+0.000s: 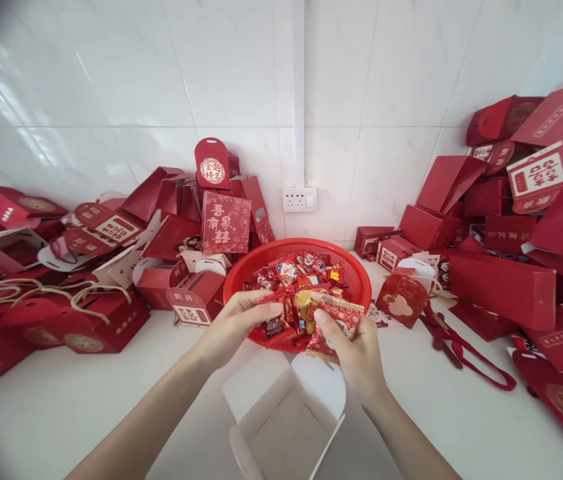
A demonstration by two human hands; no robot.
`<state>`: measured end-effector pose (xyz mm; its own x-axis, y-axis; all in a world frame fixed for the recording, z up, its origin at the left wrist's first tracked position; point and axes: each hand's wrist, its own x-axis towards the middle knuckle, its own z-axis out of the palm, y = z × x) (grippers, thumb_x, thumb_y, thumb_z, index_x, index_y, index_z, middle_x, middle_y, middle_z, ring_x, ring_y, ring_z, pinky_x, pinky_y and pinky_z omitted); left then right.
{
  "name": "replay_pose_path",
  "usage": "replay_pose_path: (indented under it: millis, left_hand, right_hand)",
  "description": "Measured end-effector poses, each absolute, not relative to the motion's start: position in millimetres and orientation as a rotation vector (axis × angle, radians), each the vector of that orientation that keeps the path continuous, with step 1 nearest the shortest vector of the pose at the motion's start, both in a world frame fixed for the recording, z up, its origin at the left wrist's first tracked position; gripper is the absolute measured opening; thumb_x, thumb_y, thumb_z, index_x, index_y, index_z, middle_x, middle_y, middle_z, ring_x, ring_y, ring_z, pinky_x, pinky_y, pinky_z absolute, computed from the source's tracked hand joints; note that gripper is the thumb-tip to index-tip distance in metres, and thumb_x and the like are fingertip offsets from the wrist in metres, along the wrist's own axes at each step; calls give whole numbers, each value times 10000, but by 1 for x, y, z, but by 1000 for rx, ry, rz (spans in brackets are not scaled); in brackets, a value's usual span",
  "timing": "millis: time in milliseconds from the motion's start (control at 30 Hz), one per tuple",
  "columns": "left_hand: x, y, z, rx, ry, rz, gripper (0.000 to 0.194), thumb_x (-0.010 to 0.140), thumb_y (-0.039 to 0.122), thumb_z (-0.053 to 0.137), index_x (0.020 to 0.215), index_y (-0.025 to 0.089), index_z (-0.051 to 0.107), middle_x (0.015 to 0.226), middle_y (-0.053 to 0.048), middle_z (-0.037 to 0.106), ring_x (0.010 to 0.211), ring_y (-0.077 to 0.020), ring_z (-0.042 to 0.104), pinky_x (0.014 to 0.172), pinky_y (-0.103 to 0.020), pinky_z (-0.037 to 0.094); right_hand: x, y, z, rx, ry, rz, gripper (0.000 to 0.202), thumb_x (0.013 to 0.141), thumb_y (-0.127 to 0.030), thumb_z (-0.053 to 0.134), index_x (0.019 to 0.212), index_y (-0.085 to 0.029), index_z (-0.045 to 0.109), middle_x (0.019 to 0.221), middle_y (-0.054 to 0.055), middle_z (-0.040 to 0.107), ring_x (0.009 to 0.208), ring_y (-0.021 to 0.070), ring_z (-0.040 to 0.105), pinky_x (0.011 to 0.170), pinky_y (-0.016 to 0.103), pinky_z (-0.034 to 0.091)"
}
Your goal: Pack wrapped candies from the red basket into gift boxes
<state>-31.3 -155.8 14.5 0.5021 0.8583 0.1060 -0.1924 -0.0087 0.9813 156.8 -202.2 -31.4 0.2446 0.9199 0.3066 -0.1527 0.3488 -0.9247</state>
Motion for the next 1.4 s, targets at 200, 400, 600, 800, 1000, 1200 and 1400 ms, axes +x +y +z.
replay_pose_path:
  millis: [200, 400, 600, 800, 1000, 1200, 1400]
  left_hand:
    - [-43, -159, 24, 1517, 581, 653, 183, 791, 306, 798, 854, 144, 744, 755, -12, 704, 678, -120, 607, 679, -243, 493]
    - [-55, -164, 34, 1901, 613, 337, 354, 767, 312, 818, 1088, 180, 750, 873, -29, 747, 803, -166, 677, 752, -261, 523]
    - [-60, -167, 40, 2187, 598, 266, 324, 868, 320, 717, 1156, 172, 739, 1069, -76, 767, 950, -196, 703, 863, -277, 526]
    - [-50, -166, 33, 2113, 761, 552, 215, 927, 336, 628, 969, 156, 737, 939, -47, 768, 859, -170, 682, 804, -259, 524]
    - [-31, -159, 14, 2045, 849, 732, 331, 951, 450, 576, 923, 139, 684, 861, -38, 709, 777, -168, 616, 681, -257, 480]
    - [-27, -150, 0, 1928, 678, 695, 365, 940, 490, 610, 1005, 145, 713, 1005, -64, 738, 954, -216, 651, 849, -312, 520]
    - [-29, -145, 0, 1655, 549, 682, 420, 895, 462, 699, 1150, 128, 694, 1127, -95, 728, 1048, -229, 662, 991, -381, 513]
  right_hand:
    - [157, -199, -30, -894, -1056, 814, 344, 819, -506, 779, 1052, -254, 804, 1023, 79, 791, 1025, 285, 726, 887, 415, 604]
    - [155, -198, -30, -858, -1074, 808, 325, 840, -500, 764, 1048, -253, 804, 1066, 80, 788, 1045, 278, 722, 926, 413, 582]
    - [156, -198, -34, -832, -1021, 872, 375, 851, -551, 734, 1047, -239, 805, 1019, 88, 798, 925, 271, 749, 829, 395, 609]
    - [153, -199, -35, -767, -979, 981, 387, 881, -565, 692, 1054, -239, 809, 1034, 94, 799, 968, 281, 753, 884, 415, 607]
    - [150, -201, -36, -721, -957, 1052, 408, 889, -575, 676, 1060, -229, 809, 984, 96, 802, 912, 271, 763, 824, 383, 625]
    - [147, -203, -39, -715, -1066, 1064, 426, 928, -566, 630, 1130, -220, 776, 1054, 103, 788, 942, 269, 753, 828, 378, 622]
    - [148, -202, -39, -770, -1115, 992, 436, 913, -578, 642, 1139, -222, 754, 1132, 94, 769, 1028, 267, 732, 916, 392, 600]
